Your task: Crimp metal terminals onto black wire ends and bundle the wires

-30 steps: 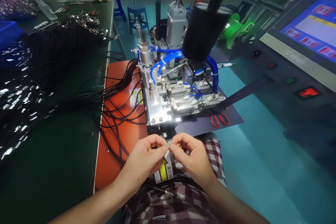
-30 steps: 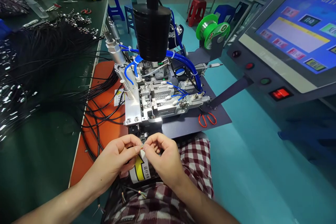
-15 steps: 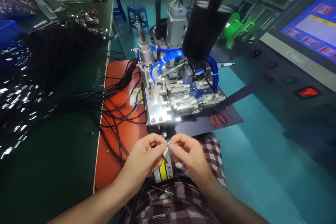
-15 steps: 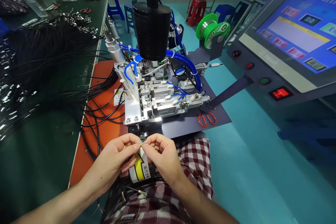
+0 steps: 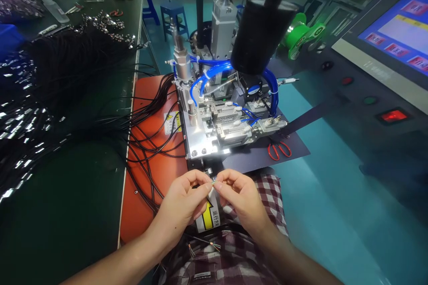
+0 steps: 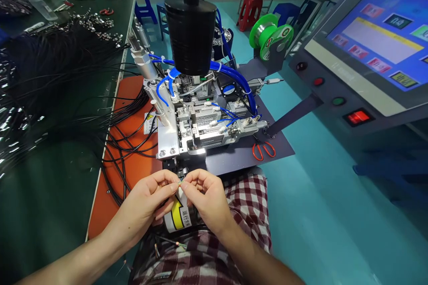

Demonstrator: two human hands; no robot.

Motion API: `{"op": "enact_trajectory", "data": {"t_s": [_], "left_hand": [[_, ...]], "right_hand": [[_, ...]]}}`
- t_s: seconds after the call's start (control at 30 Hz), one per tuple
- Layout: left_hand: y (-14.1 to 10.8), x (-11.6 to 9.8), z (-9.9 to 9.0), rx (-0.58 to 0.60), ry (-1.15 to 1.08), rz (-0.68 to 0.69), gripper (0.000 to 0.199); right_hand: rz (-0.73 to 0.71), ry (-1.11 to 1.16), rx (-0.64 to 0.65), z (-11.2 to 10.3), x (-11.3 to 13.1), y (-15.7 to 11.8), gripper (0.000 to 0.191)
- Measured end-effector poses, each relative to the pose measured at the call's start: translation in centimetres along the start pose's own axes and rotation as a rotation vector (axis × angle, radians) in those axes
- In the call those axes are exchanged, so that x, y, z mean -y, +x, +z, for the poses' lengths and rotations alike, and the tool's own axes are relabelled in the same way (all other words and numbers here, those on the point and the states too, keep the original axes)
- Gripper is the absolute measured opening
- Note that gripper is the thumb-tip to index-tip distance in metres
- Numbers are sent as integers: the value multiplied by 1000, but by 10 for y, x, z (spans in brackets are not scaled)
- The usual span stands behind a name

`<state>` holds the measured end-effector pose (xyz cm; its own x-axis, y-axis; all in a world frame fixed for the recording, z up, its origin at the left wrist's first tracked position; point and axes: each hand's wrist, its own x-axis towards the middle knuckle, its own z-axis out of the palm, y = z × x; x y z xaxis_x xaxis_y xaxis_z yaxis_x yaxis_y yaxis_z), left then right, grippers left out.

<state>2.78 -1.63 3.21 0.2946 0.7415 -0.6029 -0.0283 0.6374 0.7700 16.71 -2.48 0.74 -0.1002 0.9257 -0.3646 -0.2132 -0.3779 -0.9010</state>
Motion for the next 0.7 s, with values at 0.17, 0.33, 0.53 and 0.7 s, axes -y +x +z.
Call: {"op": "enact_trajectory", "data": {"t_s": [0.17, 0.33, 0.53, 0.7], "left_hand": [[0, 0, 0, -1, -26, 4, 16], [1, 2, -2, 12, 7, 2, 16], [2, 1, -2, 13, 15, 4, 16], [2, 1, -1, 10, 6, 16, 16]], "right_hand": [[-4, 8, -2, 1, 0, -2, 19], [-5, -5, 0, -1, 0, -1, 19], [-78, -137, -24, -4, -2, -2, 18], [-279, -428, -126, -2, -3, -6, 14]]}}
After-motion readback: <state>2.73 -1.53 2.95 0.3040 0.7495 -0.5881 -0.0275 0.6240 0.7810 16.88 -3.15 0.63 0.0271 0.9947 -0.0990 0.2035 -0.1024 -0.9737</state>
